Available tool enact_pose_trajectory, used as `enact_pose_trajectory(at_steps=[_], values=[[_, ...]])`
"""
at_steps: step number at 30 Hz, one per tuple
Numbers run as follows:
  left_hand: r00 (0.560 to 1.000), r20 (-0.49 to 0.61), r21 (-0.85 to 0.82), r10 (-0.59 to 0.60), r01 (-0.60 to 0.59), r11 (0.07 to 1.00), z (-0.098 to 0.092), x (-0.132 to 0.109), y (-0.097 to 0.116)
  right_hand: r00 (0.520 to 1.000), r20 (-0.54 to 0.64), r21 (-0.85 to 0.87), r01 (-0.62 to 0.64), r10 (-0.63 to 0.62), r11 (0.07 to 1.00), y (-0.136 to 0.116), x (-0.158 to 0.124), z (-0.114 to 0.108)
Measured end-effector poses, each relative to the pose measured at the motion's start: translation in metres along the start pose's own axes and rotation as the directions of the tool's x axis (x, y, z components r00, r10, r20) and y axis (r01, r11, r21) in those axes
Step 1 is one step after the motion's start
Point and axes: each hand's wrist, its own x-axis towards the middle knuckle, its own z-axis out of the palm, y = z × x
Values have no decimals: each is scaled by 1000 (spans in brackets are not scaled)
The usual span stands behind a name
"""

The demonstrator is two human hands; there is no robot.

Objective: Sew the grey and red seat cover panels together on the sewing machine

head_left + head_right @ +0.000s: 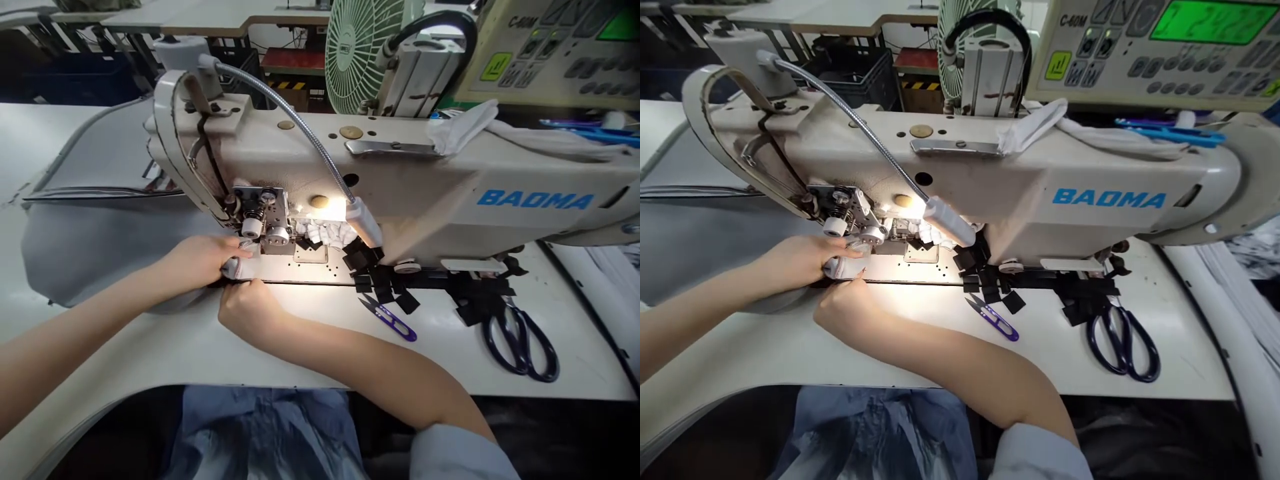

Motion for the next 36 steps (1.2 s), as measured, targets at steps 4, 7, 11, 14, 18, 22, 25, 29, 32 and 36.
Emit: enact_pose_trajectory(at_steps=[4, 7, 11, 14, 18, 22, 25, 29, 32, 36], values=[[999, 46, 39, 16, -18, 999, 8, -9, 0, 998, 47, 10, -45, 44, 999, -4, 0, -4], [999, 9, -18, 46, -46, 999, 12, -11, 2, 995, 74, 40, -67, 64, 997, -6, 0, -4], [997, 14, -74, 70, -69, 995, 11, -8, 1, 994, 69, 15, -81, 80, 997, -7, 2, -1], [998, 25, -89, 60, -58, 994, 6, -4, -2, 996, 43, -14, -78, 78, 997, -4, 3, 2], [997, 78, -89, 12, -5, 996, 2, 1, -3, 997, 0, -66, -82, 82, 994, 1, 5, 8], [999, 44, -129, 10, -5, 992, 7, 1, -4, 997, -2, -65, -82, 82, 994, 2, 7, 14], [999, -17, -151, 30, -33, 988, 14, 2, -12, 997, -11, -71, -76, 76, 995, 1, 7, 14], [996, 24, -115, 84, -81, 990, 14, 6, -25, 998, -14, -98, -54, 53, 994, 3, 1, 10], [994, 19, -50, 111, -110, 993, 11, 5, -23, 999, 3, -110, -36, 37, 993, 7, -6, 5], [993, -42, 63, 110, -107, 992, 16, 0, -14, 999, -10, -83, -41, 41, 996, 8, -10, 5]])
